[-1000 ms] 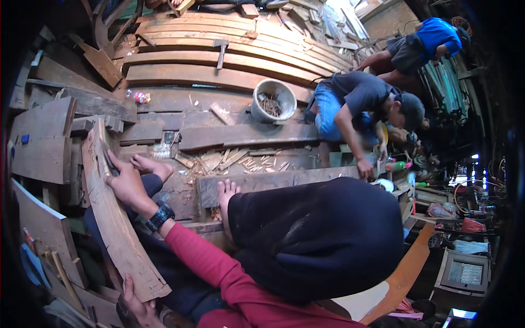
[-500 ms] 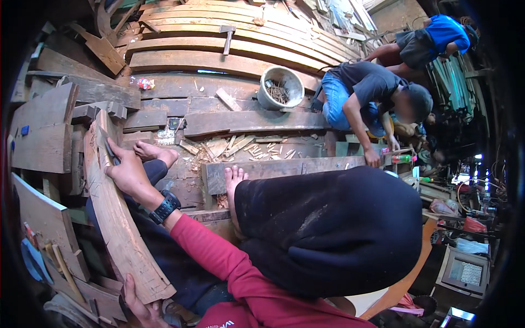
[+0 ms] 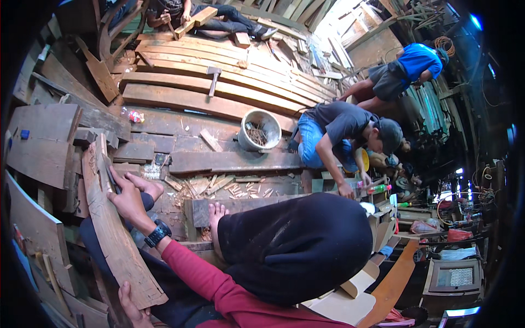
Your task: Using a wood chisel to carve out portions of a wooden plank in a workshop.
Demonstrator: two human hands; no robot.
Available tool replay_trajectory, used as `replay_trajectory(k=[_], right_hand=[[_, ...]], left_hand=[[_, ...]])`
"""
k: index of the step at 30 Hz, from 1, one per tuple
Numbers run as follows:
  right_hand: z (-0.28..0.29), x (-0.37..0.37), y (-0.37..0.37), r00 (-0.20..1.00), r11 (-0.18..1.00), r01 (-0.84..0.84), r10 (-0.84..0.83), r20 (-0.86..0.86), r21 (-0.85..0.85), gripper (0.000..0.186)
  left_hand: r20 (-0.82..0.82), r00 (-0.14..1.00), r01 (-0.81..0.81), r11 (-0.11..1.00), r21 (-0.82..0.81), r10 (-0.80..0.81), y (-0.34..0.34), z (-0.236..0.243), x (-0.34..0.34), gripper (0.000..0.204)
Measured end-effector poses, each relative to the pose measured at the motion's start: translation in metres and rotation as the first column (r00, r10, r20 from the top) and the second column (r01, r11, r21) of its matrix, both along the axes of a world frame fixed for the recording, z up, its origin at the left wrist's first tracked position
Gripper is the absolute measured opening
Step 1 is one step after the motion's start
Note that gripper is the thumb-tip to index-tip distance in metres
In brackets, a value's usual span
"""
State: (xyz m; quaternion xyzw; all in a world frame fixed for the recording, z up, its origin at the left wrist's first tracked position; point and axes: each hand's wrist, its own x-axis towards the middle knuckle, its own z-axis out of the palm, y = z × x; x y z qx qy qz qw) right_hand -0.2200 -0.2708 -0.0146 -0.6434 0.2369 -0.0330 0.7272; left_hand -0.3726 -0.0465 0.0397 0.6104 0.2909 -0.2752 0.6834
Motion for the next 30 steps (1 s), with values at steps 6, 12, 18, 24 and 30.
replay_trajectory(k=[6,12,18,24,30], right_hand=[[-0.034,-0.018,-0.011,0.998,0.987,0.017,-0.008,0.056,-0.159,0.075],[-0.018,-0.022,-0.038,1.000,0.987,0.016,-0.018,-0.010,-0.157,0.060],[-0.001,-0.049,-0.054,0.994,0.845,-0.098,0.056,-0.094,-0.526,0.044],[0.028,-0.077,-0.038,0.959,0.847,-0.224,0.103,-0.264,-0.483,0.050],[0.041,-0.106,-0.024,0.963,0.832,-0.262,0.190,-0.193,-0.489,0.054]], left_hand=[[0.016,0.999,-0.037,0.996,-0.084,0.039,-0.011,-0.028,-0.017,0.035],[-0.040,0.999,-0.010,0.963,-0.268,-0.001,-0.054,0.011,-0.019,0.036],[-0.019,0.998,-0.056,0.921,-0.386,0.053,-0.072,-0.018,-0.023,0.035],[0.010,1.000,-0.016,0.907,-0.420,0.022,-0.065,-0.038,-0.033,0.035],[0.180,0.983,0.060,0.971,-0.233,-0.017,-0.063,-0.029,-0.042,0.039]])
